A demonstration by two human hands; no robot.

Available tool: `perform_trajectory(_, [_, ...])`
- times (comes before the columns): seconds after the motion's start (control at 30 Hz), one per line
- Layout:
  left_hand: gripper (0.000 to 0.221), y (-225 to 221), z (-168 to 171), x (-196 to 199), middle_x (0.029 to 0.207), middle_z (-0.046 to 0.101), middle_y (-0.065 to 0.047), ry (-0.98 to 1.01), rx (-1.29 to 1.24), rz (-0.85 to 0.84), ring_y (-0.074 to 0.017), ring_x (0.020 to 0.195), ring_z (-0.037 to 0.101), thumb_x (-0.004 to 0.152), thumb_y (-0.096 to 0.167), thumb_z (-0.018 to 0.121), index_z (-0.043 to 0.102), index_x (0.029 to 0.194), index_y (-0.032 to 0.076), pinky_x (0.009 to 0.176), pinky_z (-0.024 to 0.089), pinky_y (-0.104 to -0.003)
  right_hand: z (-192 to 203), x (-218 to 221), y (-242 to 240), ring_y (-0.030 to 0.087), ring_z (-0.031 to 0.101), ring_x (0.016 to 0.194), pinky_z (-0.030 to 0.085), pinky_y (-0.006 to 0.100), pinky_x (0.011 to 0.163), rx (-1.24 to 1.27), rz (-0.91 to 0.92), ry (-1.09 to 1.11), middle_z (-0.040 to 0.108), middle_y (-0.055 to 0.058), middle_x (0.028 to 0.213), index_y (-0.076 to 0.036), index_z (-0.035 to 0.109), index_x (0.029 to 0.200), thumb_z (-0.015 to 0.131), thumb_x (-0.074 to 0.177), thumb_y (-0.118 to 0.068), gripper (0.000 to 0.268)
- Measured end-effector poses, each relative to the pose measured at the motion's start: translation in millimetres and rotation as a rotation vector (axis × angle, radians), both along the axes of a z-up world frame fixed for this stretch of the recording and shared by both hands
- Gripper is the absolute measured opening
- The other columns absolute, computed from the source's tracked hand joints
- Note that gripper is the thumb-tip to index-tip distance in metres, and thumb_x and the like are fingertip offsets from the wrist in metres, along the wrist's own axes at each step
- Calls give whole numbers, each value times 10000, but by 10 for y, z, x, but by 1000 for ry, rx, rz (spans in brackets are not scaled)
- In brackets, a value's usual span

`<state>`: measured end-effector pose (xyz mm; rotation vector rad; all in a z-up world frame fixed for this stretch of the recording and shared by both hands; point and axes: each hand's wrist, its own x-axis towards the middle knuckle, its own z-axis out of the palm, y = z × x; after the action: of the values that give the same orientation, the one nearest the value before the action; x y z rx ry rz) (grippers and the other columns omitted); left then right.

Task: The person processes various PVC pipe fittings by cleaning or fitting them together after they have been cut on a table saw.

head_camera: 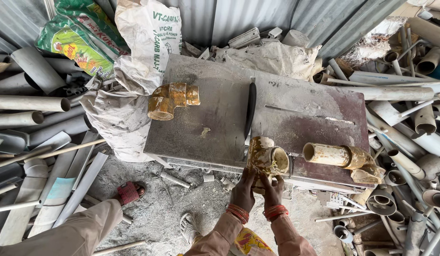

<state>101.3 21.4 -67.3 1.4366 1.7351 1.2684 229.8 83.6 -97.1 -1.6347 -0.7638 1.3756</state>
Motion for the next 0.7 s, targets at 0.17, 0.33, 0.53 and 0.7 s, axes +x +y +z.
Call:
perform_trajectory(0.17, [465,182,117,-119,1394,610,-225,192,-24,-34,-380,1032,726,879,24,656,653,1332,127,843,627,-447,124,-133,135,340,677,1068,579,458,869,-26,-17,377,610,233,1272,7,365,1429,679,902,-332,701])
perform_trajectory(0.33, [176,473,432,211,1356,672,-160,356,172,-58,-318,1209,674,986,144,698,685,1147,75,1020,565,-450,20,47,246,246,691,1168,554,416,1021,-106,-215,1330,636,97,1375,-121,449,1454,420,1033,-456,539])
perform_trajectory(0.53, [432,470,350,99,1452,564,-194,304,272,100,-363,1283,580,865,95,755,677,1289,62,1070,519,-470,235,93,123,282,664,1182,567,458,1007,-339,185,729,559,184,1403,-93,431,1498,464,996,-429,605])
perform_trajectory(0.7, [748,419,90,-120,1530,478,-180,57,249,102,-386,1373,503,728,178,885,526,1384,187,1052,553,-464,827,323,55,411,654,1163,610,546,921,20,397,-383,558,294,1374,-6,422,1416,609,917,-514,736])
